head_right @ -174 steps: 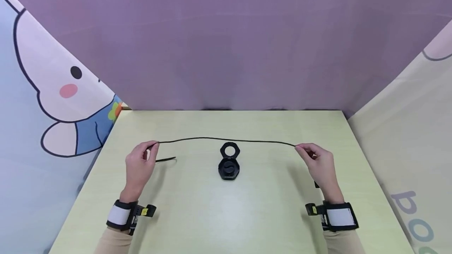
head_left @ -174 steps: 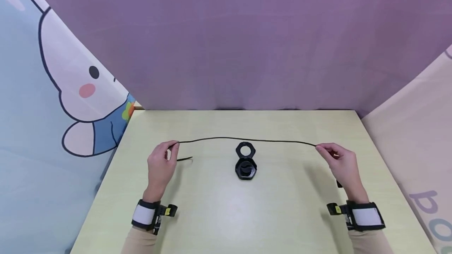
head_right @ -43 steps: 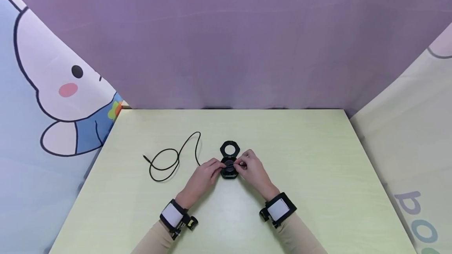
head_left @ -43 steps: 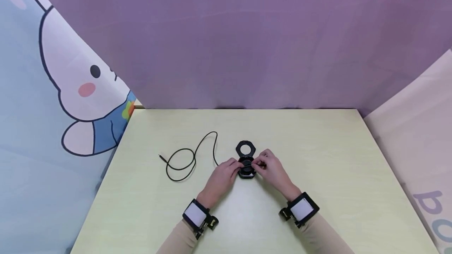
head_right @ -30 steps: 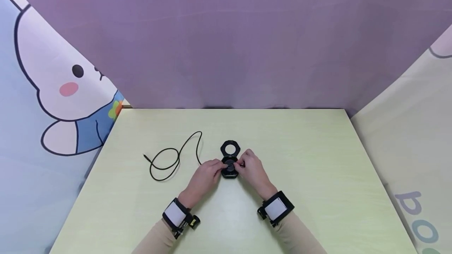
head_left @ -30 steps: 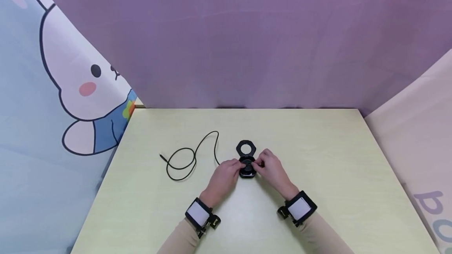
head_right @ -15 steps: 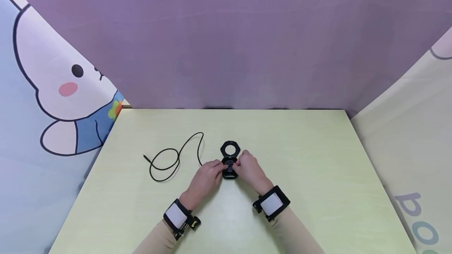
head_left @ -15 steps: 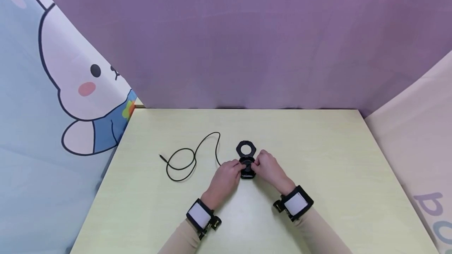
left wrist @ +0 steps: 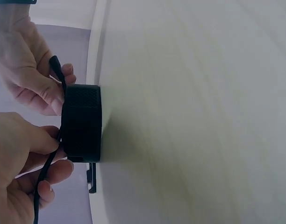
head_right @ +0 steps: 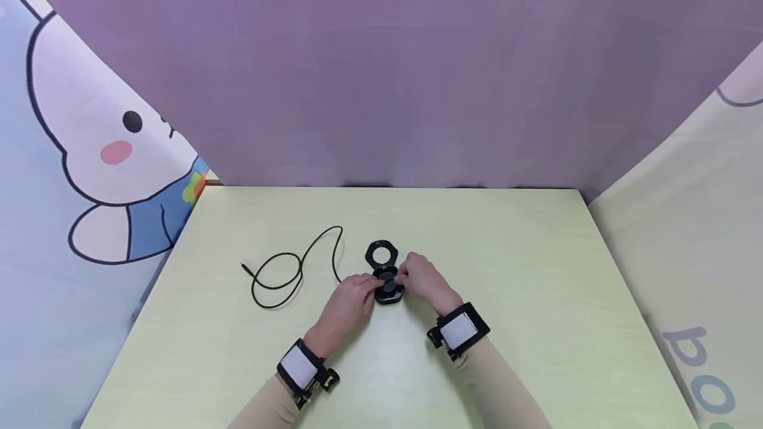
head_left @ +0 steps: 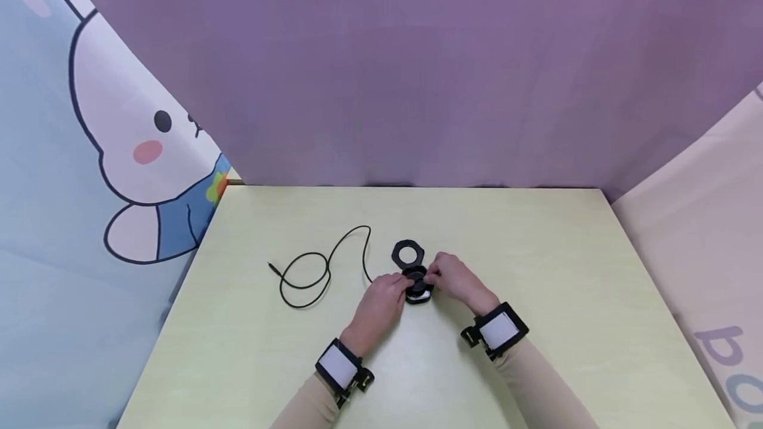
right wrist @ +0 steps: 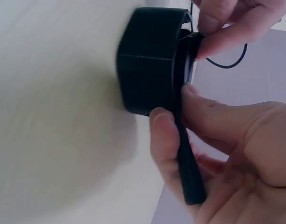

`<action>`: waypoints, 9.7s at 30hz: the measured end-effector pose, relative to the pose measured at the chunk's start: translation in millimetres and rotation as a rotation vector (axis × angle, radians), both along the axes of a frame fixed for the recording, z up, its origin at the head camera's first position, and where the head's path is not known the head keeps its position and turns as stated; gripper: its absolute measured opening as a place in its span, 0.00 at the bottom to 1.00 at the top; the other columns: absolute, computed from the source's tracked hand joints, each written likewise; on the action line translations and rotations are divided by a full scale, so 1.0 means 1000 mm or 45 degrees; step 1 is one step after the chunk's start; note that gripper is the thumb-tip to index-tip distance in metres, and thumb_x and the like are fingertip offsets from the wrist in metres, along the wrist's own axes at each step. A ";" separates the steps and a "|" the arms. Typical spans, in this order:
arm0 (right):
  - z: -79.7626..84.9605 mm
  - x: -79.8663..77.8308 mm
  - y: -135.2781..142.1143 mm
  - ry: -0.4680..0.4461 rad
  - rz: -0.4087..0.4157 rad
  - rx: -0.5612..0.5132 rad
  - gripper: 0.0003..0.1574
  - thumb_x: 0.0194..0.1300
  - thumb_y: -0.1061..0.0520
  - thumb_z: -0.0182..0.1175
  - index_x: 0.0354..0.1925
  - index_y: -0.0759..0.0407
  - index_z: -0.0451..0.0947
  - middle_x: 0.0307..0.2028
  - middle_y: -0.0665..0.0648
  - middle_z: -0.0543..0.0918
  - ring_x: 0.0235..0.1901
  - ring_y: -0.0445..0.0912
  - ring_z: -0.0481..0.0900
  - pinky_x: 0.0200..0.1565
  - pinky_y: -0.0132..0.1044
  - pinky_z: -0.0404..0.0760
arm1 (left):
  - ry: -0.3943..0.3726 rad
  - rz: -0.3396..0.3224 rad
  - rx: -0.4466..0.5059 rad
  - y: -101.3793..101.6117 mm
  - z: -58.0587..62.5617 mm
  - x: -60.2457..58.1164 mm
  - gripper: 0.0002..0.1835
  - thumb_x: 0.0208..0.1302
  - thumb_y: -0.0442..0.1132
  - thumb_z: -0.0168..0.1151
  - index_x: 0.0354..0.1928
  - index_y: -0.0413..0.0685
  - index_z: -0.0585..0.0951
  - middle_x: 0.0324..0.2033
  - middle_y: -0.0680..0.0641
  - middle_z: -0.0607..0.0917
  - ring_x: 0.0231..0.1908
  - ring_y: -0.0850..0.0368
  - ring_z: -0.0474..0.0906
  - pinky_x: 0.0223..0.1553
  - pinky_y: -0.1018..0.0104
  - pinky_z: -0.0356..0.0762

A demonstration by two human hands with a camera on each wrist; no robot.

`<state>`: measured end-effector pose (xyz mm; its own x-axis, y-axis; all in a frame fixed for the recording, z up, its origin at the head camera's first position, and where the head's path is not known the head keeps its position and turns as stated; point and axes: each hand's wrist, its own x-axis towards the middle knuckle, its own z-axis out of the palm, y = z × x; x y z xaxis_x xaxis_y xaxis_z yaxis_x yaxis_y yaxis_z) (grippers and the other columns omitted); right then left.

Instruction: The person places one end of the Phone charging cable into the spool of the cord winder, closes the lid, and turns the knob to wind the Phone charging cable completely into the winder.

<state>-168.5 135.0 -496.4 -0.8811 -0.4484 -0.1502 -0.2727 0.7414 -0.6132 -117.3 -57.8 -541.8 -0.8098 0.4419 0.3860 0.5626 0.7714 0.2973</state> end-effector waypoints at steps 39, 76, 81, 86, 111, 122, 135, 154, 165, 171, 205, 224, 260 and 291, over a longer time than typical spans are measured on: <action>-0.007 -0.006 0.008 0.602 0.461 0.288 0.04 0.64 0.63 0.69 0.32 0.57 0.89 0.32 0.51 0.83 0.30 0.44 0.80 0.34 0.37 0.82 | -0.072 0.067 0.092 0.003 0.006 0.004 0.10 0.67 0.27 0.65 0.46 0.43 0.89 0.40 0.47 0.91 0.39 0.53 0.87 0.46 0.60 0.85; -0.029 0.008 0.002 0.353 0.270 -0.228 0.16 0.65 0.63 0.69 0.51 0.63 0.82 0.56 0.60 0.82 0.60 0.55 0.79 0.64 0.49 0.78 | -0.042 0.066 0.073 0.005 0.005 0.003 0.09 0.66 0.28 0.66 0.46 0.42 0.89 0.41 0.47 0.91 0.41 0.54 0.87 0.48 0.61 0.83; -0.028 0.012 -0.005 0.466 0.272 -0.159 0.15 0.61 0.59 0.75 0.45 0.60 0.83 0.49 0.54 0.84 0.53 0.50 0.81 0.58 0.43 0.82 | -0.041 0.065 0.109 0.004 0.004 0.002 0.07 0.68 0.29 0.66 0.45 0.41 0.88 0.42 0.47 0.90 0.41 0.53 0.86 0.47 0.61 0.84; -0.023 0.013 -0.008 0.484 0.253 -0.115 0.17 0.61 0.59 0.75 0.48 0.60 0.84 0.49 0.55 0.85 0.53 0.51 0.83 0.57 0.45 0.83 | -0.133 0.145 0.145 0.003 0.004 -0.001 0.04 0.72 0.33 0.64 0.43 0.39 0.85 0.45 0.45 0.80 0.37 0.56 0.84 0.40 0.68 0.85; -0.023 0.013 -0.008 0.414 0.210 -0.150 0.24 0.61 0.61 0.75 0.54 0.62 0.82 0.50 0.59 0.86 0.54 0.53 0.83 0.58 0.48 0.83 | 0.094 0.207 -0.019 0.011 0.001 -0.016 0.04 0.62 0.29 0.70 0.37 0.33 0.87 0.38 0.43 0.81 0.36 0.50 0.79 0.42 0.63 0.82; -0.023 0.010 -0.005 0.451 0.239 -0.156 0.14 0.61 0.61 0.75 0.45 0.60 0.85 0.46 0.56 0.86 0.50 0.51 0.84 0.54 0.46 0.84 | 0.049 0.288 -0.178 0.016 0.009 -0.019 0.04 0.58 0.34 0.75 0.34 0.41 0.89 0.39 0.48 0.82 0.37 0.52 0.78 0.41 0.67 0.80; -0.033 0.014 -0.005 0.880 0.403 -0.068 0.05 0.58 0.64 0.75 0.35 0.62 0.89 0.44 0.61 0.86 0.44 0.52 0.84 0.47 0.41 0.87 | 0.134 0.167 -0.087 0.010 -0.004 -0.016 0.04 0.66 0.32 0.70 0.36 0.37 0.86 0.40 0.45 0.81 0.35 0.52 0.79 0.39 0.63 0.81; -0.028 0.015 -0.006 0.773 0.352 -0.045 0.03 0.62 0.63 0.73 0.35 0.59 0.88 0.45 0.58 0.85 0.46 0.51 0.83 0.50 0.40 0.86 | 0.072 0.120 -0.009 0.001 0.002 -0.005 0.07 0.68 0.37 0.68 0.40 0.41 0.88 0.35 0.48 0.80 0.30 0.56 0.77 0.34 0.64 0.80; -0.030 0.017 -0.007 0.806 0.329 -0.057 0.05 0.60 0.63 0.74 0.37 0.58 0.89 0.45 0.57 0.85 0.46 0.51 0.84 0.49 0.41 0.86 | 0.041 0.081 -0.059 -0.004 0.000 0.002 0.26 0.59 0.57 0.75 0.49 0.43 0.89 0.31 0.51 0.79 0.27 0.57 0.76 0.36 0.60 0.80; -0.031 0.017 -0.005 0.776 0.333 -0.027 0.08 0.61 0.63 0.73 0.40 0.60 0.89 0.47 0.59 0.85 0.48 0.52 0.83 0.51 0.42 0.86 | 0.015 0.138 -0.072 0.003 -0.002 0.004 0.19 0.61 0.54 0.72 0.42 0.45 0.90 0.28 0.51 0.78 0.24 0.56 0.77 0.32 0.61 0.79; -0.029 0.007 0.000 0.470 0.170 -0.287 0.07 0.68 0.62 0.68 0.45 0.62 0.87 0.46 0.58 0.89 0.52 0.53 0.85 0.57 0.50 0.83 | -0.093 0.116 0.040 0.010 0.004 0.006 0.23 0.64 0.51 0.73 0.53 0.42 0.87 0.46 0.42 0.89 0.37 0.49 0.88 0.39 0.56 0.87; -0.029 -0.067 -0.013 0.273 0.176 -0.052 0.26 0.74 0.59 0.61 0.64 0.72 0.75 0.59 0.68 0.80 0.62 0.60 0.76 0.67 0.54 0.73 | -0.150 0.162 0.009 0.008 0.002 0.003 0.20 0.67 0.51 0.71 0.46 0.39 0.88 0.46 0.40 0.89 0.38 0.47 0.89 0.40 0.54 0.87; -0.019 -0.079 -0.023 0.210 0.026 -0.086 0.13 0.76 0.60 0.59 0.52 0.65 0.83 0.48 0.61 0.85 0.49 0.53 0.83 0.52 0.47 0.84 | -0.185 0.185 0.050 0.008 0.005 0.005 0.22 0.67 0.50 0.71 0.48 0.36 0.88 0.50 0.37 0.88 0.42 0.44 0.89 0.42 0.53 0.88; 0.010 -0.030 0.005 0.518 0.194 -0.272 0.09 0.68 0.66 0.67 0.46 0.60 0.86 0.43 0.53 0.86 0.46 0.48 0.85 0.51 0.44 0.85 | -0.214 0.175 0.159 0.007 0.001 0.005 0.23 0.65 0.50 0.73 0.50 0.36 0.88 0.51 0.37 0.88 0.46 0.43 0.88 0.46 0.52 0.87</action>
